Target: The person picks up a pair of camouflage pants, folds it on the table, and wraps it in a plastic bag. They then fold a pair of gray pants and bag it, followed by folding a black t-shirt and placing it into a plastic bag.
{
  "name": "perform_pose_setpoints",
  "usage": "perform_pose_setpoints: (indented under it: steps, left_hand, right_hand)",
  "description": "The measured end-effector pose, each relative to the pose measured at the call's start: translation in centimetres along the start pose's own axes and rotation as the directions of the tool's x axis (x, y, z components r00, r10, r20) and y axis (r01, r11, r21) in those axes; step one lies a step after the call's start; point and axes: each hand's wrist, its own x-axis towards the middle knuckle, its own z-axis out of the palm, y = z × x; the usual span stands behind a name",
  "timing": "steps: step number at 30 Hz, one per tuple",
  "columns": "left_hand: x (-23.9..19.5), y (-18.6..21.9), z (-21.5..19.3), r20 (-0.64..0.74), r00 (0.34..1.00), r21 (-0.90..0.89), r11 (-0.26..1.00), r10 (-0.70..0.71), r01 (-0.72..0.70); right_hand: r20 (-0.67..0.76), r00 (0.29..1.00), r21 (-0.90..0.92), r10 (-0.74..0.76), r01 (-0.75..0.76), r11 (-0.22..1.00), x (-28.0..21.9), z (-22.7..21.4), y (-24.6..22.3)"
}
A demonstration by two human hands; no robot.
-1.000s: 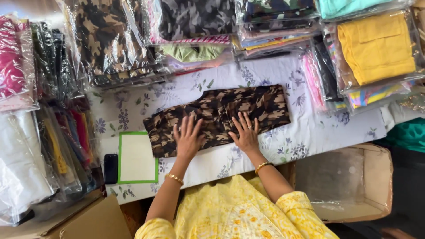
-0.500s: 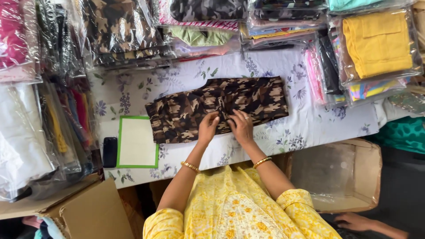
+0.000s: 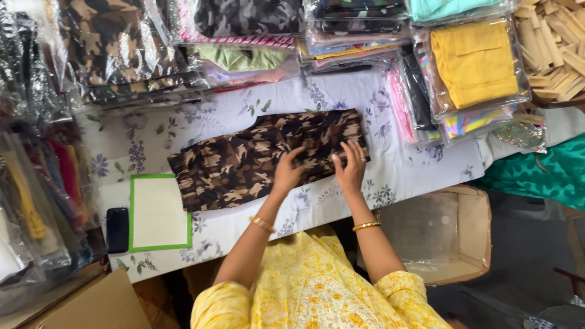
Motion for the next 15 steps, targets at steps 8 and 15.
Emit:
perform_pose_setpoints:
  steps: [8,15]
  left_hand:
    - [-5.5,0.1,-9.6,-0.210,0.977,0.344,0.938,0.042,0.034]
    - [-4.1,-0.1,-5.7,-0.054,0.948,0.748,0.642,0.314,-0.170]
  right_hand:
    - [0.216,0.967,0.081,-0.138,0.123,0.989,-1.0,3.6,-4.9]
    - [0.597,0.760,-0.130,-0.256,0.406,0.904,0.9,7.2,-5.2]
